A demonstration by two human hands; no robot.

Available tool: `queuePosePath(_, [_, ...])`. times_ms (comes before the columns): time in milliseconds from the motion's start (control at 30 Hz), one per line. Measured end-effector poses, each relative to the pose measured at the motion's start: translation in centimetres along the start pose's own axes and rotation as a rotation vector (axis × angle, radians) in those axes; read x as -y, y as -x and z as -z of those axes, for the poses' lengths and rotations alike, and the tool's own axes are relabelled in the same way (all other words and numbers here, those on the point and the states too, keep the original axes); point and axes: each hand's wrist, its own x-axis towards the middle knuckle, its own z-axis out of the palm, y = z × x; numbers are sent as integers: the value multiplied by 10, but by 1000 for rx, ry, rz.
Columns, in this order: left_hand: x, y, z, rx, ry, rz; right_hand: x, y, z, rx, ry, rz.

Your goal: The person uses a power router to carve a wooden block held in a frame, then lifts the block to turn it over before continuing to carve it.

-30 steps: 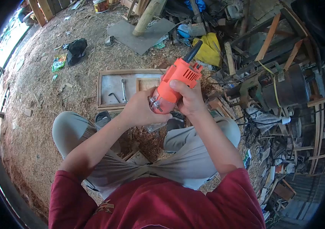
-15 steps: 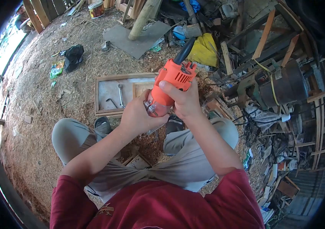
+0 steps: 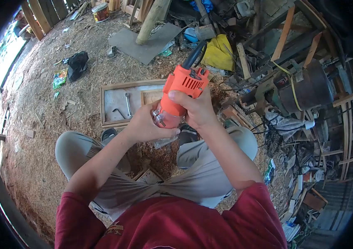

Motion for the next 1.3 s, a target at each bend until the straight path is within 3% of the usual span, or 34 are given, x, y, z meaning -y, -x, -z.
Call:
queuePosePath(100, [-7, 3, -11, -163, -225, 21, 2, 2, -10, -53, 25, 82])
queuePosePath(167, [3, -1, -21, -328, -386, -203, 8, 5, -16, -82, 54, 123])
queuePosePath(233, [4, -1, -23, -393, -414, -284, 15, 6, -18, -94, 78, 130])
queuePosePath(300, [-1, 1, -22, -350, -312, -225, 14, 3, -12, -44, 60, 121])
queuePosePath(400, [-6, 1, -6, -106, -55, -150, 11, 4, -4, 33, 31, 115])
queuePosePath(500, [-2, -2, -2, 3, -11, -95, 12, 2, -4, 60, 15, 123])
queuePosePath(600, [6, -6, -7, -128, -116, -244, 15, 1, -1, 66, 35, 145])
queuePosePath(667, [2, -4, -1, -293, -491, -467, 21, -1, 2, 65, 40, 170])
queuePosePath(733, [-5, -1, 5, -298, -535, -468, 27, -2, 3, 56, 23, 199])
queuePosePath(800, [-8, 3, 5, -145, -245, -245, 30, -1, 1, 27, -38, 178])
queuePosePath(1033, [1, 9, -3, -134, -91, -204, 30, 0, -8, 89, 142, 208])
queuePosePath(1133, [-1, 12, -5, -112, 40, -219, 27, 4, 1, 124, 379, 204])
queuePosePath(1300, [1, 12, -4, -95, 61, -171, 17, 4, -3, 54, 252, 97])
